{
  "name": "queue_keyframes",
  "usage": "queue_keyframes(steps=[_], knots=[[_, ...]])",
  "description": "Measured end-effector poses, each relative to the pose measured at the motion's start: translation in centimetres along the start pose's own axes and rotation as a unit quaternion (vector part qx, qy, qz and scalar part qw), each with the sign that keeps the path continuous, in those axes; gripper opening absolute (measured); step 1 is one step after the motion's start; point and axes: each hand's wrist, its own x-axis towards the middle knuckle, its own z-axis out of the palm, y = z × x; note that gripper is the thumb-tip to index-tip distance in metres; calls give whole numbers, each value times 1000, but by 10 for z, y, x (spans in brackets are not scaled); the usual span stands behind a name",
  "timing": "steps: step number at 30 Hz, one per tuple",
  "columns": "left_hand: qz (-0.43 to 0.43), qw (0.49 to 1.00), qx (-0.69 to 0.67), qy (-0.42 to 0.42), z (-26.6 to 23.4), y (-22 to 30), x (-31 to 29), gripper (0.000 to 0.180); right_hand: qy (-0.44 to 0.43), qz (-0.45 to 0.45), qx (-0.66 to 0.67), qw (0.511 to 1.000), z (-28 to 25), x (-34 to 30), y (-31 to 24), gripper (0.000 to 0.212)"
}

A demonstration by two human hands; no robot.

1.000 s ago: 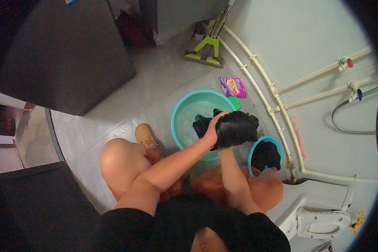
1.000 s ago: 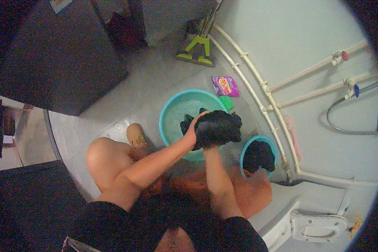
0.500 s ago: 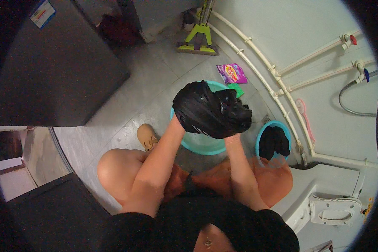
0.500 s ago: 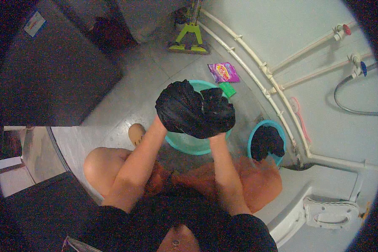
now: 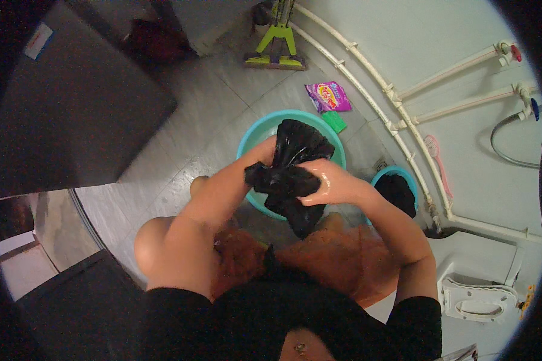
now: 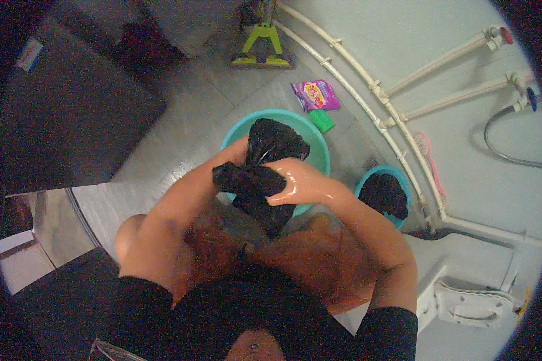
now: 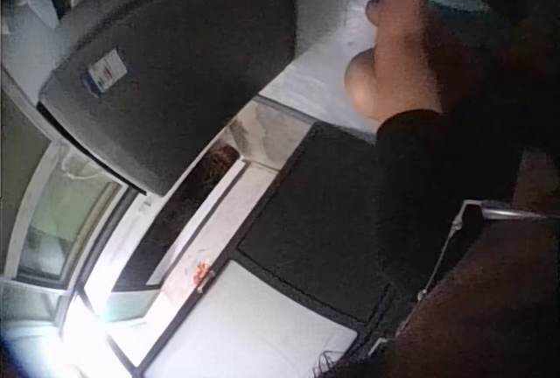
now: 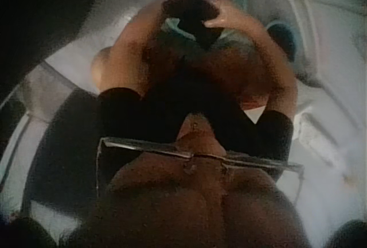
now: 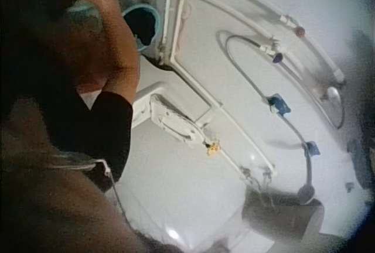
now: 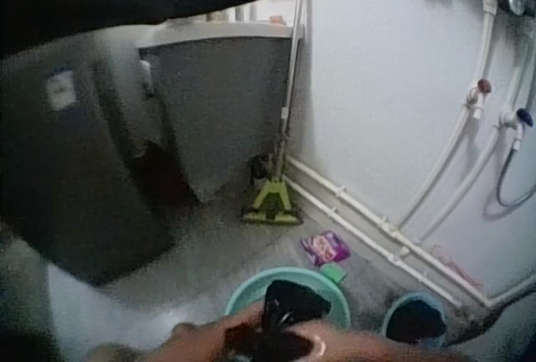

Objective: The person washes a white cloth and several black garments by hand in a blue basin filled with soapy water. They scrub, rinse, and wring out each item before placing them aside.

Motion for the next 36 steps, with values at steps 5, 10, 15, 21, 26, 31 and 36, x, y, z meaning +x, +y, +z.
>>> queue_keyframes(steps=[5,10,15,21,26,31,36], knots=[[-66,980,178,66,-7,4,41,44,-110,76,-144,981,27,39,27,51],[-130,957,238,106,-41,-26,65,43,24,80,-28,996,48,30,95,47],[-198,961,154,114,-64,-64,62,41,115,226,407,877,25,-24,177,57],[-54,981,-153,-107,-91,-70,36,57,231,83,805,540,-36,-39,123,46],[123,950,-179,-225,-37,-49,11,100,243,-9,761,601,-52,-48,120,49],[250,899,-352,-76,13,-42,28,110,293,122,443,838,-24,-56,133,47],[189,869,-444,-105,-6,-10,32,74,254,195,682,657,-28,-62,126,49]])
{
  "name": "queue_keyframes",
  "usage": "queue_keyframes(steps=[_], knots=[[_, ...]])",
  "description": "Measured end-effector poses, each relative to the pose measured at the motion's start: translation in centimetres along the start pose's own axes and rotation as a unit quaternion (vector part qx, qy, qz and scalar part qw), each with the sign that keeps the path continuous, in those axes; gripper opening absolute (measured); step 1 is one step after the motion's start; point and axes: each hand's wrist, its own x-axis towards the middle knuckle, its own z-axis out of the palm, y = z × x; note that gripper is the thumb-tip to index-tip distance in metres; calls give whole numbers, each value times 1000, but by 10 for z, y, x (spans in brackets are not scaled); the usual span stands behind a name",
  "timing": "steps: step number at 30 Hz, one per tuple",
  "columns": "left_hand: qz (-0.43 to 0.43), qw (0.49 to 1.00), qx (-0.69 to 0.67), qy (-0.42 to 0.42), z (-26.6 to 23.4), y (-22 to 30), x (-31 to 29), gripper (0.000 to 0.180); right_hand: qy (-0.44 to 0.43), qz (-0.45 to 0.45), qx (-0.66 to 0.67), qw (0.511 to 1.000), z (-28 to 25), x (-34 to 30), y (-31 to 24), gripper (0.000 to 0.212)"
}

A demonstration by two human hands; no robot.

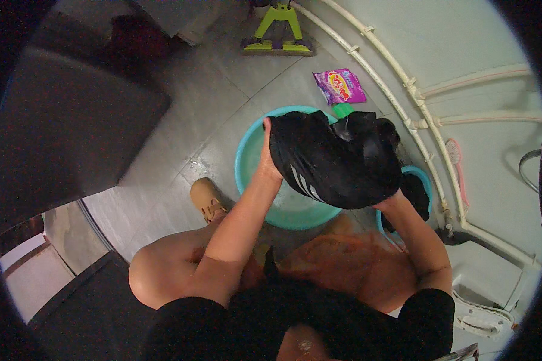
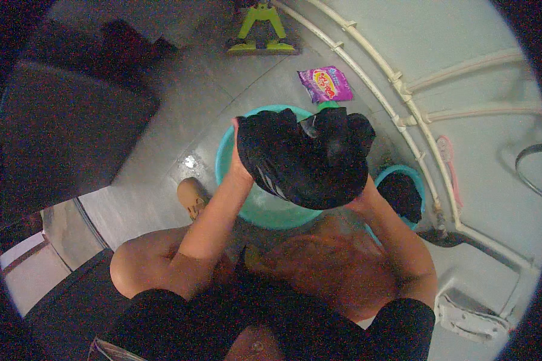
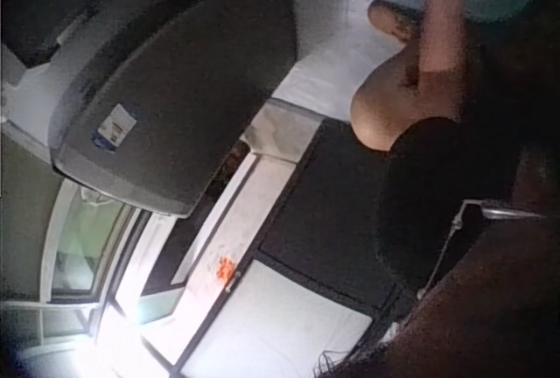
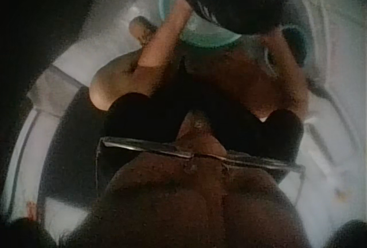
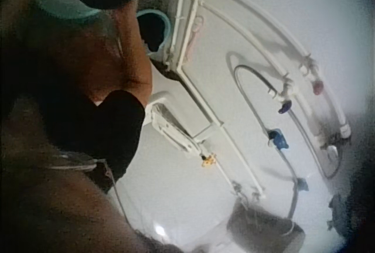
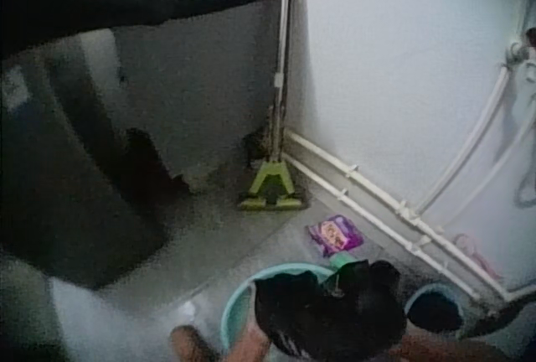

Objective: The person washes a white cloth and several black garments by hand in a blue basin filled with soapy water. They scrub, rinse, and wring out each item before placing them aside.

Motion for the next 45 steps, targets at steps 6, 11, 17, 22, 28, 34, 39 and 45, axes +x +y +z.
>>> queue_keyframes(steps=[6,11,17,22,28,34,39,45], knots=[[-99,970,157,155,16,2,16,32,-44,-104,-468,876,48,-24,-17,55],[-286,865,383,149,39,3,14,34,-191,-19,-602,775,72,-12,-5,54],[-235,729,614,191,-9,0,27,47,-301,-139,-708,623,70,34,50,61],[-181,576,766,220,-81,2,35,52,-295,-89,-722,619,52,59,72,55],[-336,813,393,268,-80,16,13,61,-107,53,-586,801,13,63,57,48],[-301,880,280,239,-20,98,-29,85,-21,30,-28,999,44,99,19,39],[-132,918,298,223,0,181,-53,85,-23,77,51,995,127,175,15,36],[-52,907,234,347,-78,249,-84,73,65,129,-7,990,185,256,55,43]])
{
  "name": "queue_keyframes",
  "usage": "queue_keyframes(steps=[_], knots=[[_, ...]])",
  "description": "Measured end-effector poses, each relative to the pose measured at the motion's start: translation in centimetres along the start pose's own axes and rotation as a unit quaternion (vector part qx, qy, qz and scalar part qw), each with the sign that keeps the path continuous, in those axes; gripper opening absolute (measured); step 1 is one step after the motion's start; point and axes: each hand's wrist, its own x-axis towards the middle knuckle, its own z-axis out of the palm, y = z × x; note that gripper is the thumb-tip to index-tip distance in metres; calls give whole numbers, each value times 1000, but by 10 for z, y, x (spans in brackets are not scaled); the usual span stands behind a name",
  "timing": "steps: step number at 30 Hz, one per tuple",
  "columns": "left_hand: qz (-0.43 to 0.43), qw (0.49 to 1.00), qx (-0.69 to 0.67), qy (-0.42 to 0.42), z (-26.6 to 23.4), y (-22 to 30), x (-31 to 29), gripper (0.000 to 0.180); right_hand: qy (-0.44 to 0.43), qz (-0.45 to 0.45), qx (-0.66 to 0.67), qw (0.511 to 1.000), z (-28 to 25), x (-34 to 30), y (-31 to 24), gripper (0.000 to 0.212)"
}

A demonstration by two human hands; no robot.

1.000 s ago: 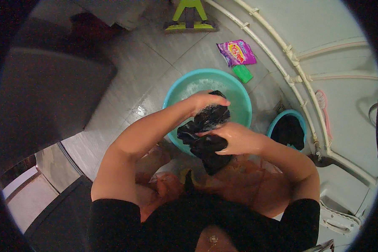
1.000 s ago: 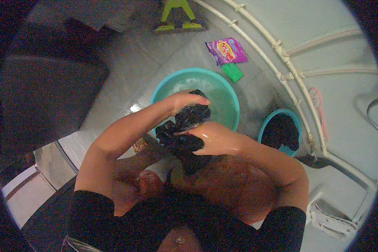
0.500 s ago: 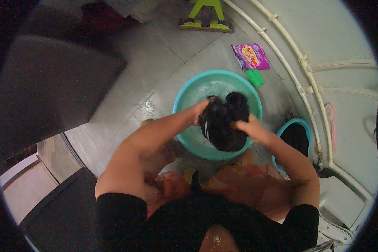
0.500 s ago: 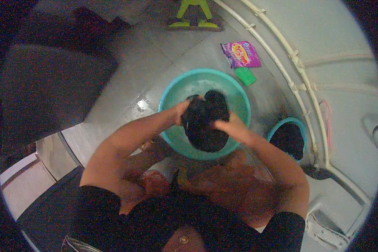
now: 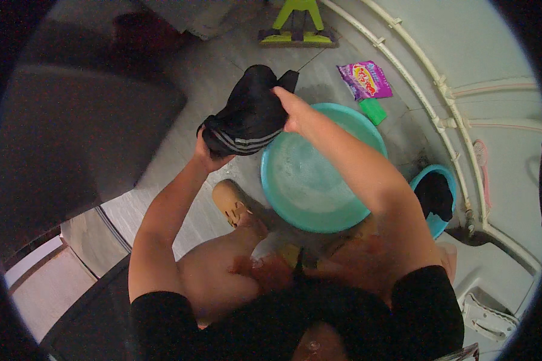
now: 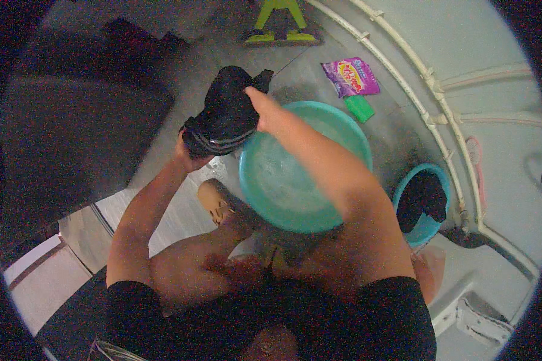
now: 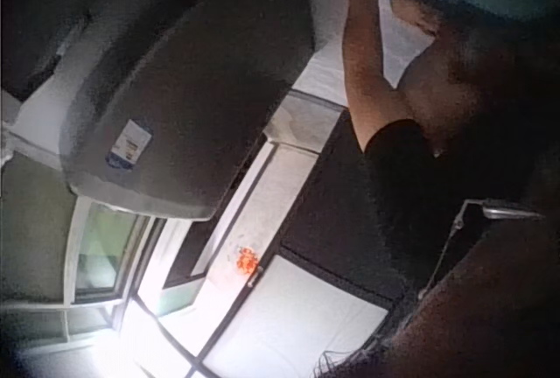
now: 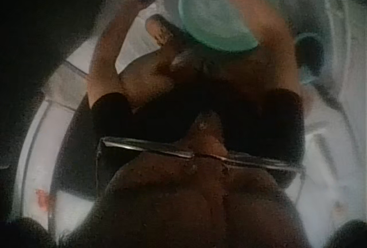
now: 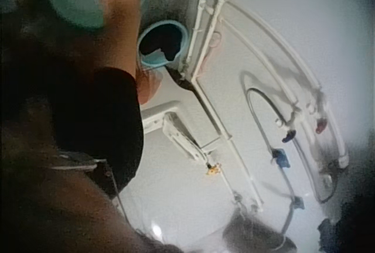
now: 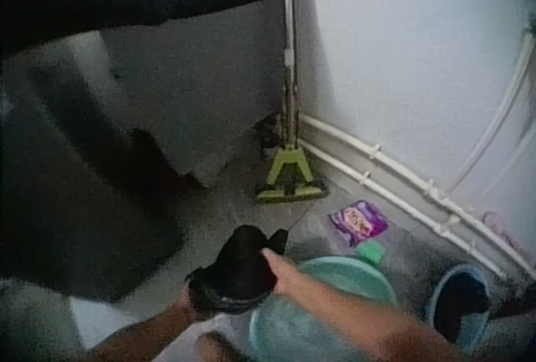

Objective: The person washes a white cloth and several black garments by hand in a blue basin filled with soapy water. They scrub, rinse, and wring out each item before placing them aside.

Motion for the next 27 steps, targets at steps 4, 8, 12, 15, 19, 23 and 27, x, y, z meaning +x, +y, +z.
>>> queue_keyframes(steps=[4,8,12,15,19,23,27], knots=[[-20,996,2,86,-48,-11,18,68,88,9,-93,992,-8,42,-1,62],[-31,968,76,236,-89,-20,30,68,68,-36,-241,967,-29,35,-8,77],[23,923,223,311,-60,-33,32,69,-4,-192,-474,859,-109,-74,-52,68],[53,852,397,337,-134,-15,41,79,71,-342,-646,679,-211,-149,-83,62],[287,619,637,358,-82,-19,44,78,400,-332,-655,549,-374,-275,-88,68],[324,657,636,243,20,-35,8,67,518,-235,-577,587,-503,-334,-7,108],[385,604,681,149,99,-69,-2,62,552,-147,-518,637,-571,-289,82,135]])
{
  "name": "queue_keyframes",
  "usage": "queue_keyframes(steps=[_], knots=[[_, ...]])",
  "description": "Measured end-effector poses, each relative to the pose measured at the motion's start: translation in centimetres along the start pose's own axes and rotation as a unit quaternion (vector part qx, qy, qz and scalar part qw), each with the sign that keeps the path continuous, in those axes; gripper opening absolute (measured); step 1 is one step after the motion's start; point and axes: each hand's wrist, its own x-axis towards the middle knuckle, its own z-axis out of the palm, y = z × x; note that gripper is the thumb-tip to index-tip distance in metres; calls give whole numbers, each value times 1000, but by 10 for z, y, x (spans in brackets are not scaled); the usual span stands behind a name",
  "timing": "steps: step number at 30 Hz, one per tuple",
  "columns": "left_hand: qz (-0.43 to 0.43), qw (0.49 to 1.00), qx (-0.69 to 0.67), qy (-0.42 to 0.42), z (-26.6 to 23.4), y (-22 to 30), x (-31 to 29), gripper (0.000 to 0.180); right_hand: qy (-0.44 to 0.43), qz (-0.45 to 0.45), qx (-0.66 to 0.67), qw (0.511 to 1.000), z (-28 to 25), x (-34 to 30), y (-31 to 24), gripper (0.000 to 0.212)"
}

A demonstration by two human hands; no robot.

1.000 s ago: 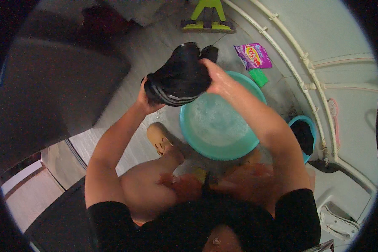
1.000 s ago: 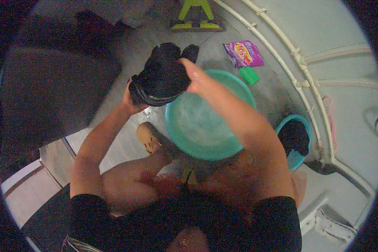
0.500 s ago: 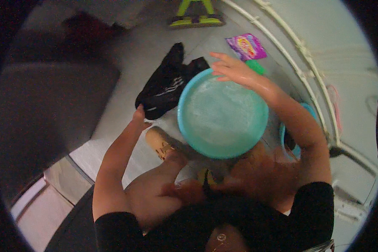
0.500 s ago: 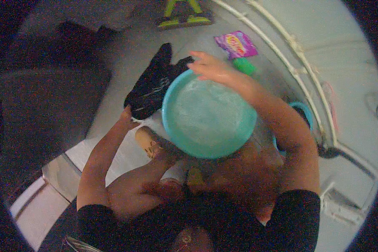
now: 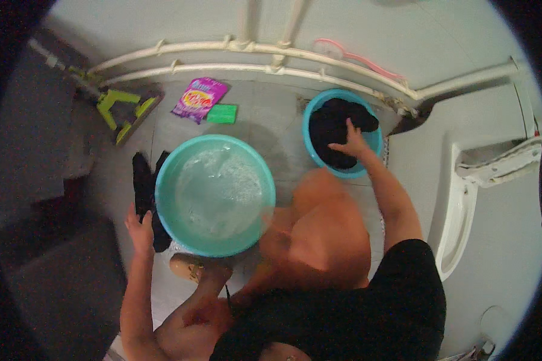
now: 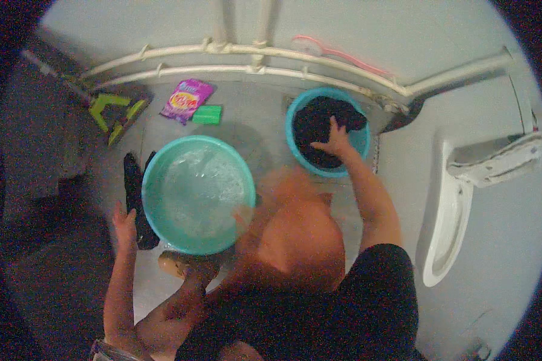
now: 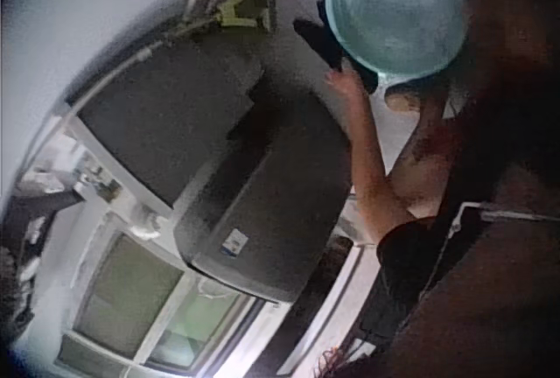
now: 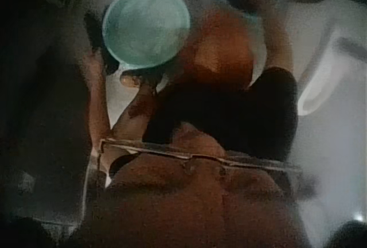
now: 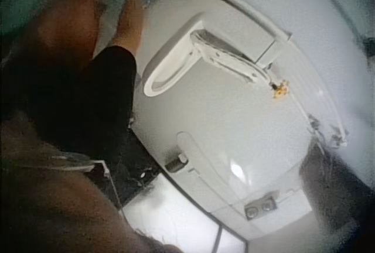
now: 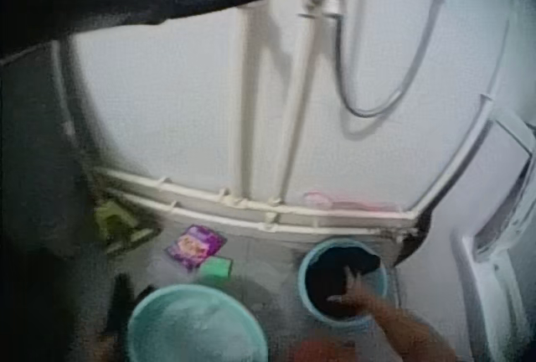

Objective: The person washes a white cloth and several black garments by hand in a blue basin filled with soapy water. They scrub, rinse, and wring out each item before placing them aside.

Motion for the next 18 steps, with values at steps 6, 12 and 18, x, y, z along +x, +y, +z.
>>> queue_keyframes(steps=[6,12,18], knots=[[-29,992,-100,-76,57,104,-31,59,-17,107,-35,994,44,-16,-38,132],[-56,980,-148,-123,116,138,-72,54,68,102,-173,977,67,-2,6,112],[-70,970,-156,-172,132,135,-80,53,95,18,-43,994,13,20,39,69]])
